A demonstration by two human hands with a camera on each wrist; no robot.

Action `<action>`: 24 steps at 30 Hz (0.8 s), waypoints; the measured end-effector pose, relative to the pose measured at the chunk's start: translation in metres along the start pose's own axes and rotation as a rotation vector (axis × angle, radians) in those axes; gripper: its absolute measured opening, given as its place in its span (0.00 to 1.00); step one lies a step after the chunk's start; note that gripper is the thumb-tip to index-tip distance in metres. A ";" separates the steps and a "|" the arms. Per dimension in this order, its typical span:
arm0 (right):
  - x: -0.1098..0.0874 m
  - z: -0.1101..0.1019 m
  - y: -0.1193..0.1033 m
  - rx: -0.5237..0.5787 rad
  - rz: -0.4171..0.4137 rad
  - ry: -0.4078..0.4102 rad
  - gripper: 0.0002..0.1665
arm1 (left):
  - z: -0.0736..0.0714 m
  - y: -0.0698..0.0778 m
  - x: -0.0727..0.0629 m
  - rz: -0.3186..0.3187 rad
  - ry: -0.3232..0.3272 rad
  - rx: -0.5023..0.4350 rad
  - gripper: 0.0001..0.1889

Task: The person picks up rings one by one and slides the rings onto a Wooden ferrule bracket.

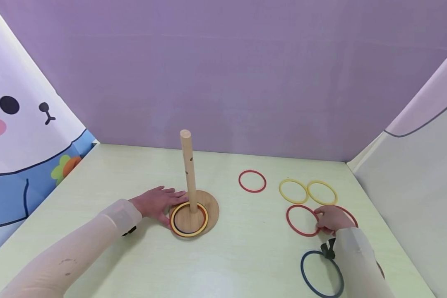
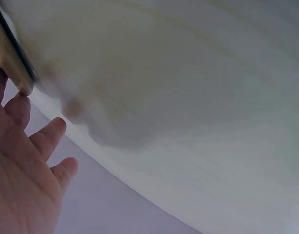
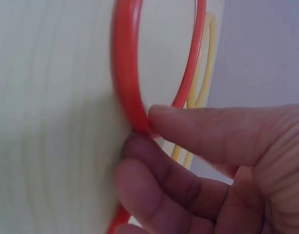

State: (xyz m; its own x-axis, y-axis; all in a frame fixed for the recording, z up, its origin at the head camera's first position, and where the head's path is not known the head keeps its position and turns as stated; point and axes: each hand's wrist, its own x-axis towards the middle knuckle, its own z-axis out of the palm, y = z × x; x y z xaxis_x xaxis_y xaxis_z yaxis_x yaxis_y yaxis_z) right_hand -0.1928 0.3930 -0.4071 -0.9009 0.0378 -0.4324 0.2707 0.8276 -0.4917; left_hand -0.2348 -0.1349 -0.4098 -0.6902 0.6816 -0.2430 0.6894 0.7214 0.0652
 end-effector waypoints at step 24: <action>0.001 0.019 -0.040 0.180 -0.211 -0.041 0.13 | 0.001 0.000 0.001 -0.015 -0.008 -0.040 0.51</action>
State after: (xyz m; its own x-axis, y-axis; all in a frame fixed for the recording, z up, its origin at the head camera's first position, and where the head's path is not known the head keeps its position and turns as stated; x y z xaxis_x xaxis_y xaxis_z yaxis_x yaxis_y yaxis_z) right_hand -0.1985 0.3488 -0.4024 -0.9303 -0.1500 -0.3347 0.1381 0.7020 -0.6987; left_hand -0.2348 -0.1342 -0.4107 -0.6988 0.6695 -0.2521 0.6693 0.7362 0.0999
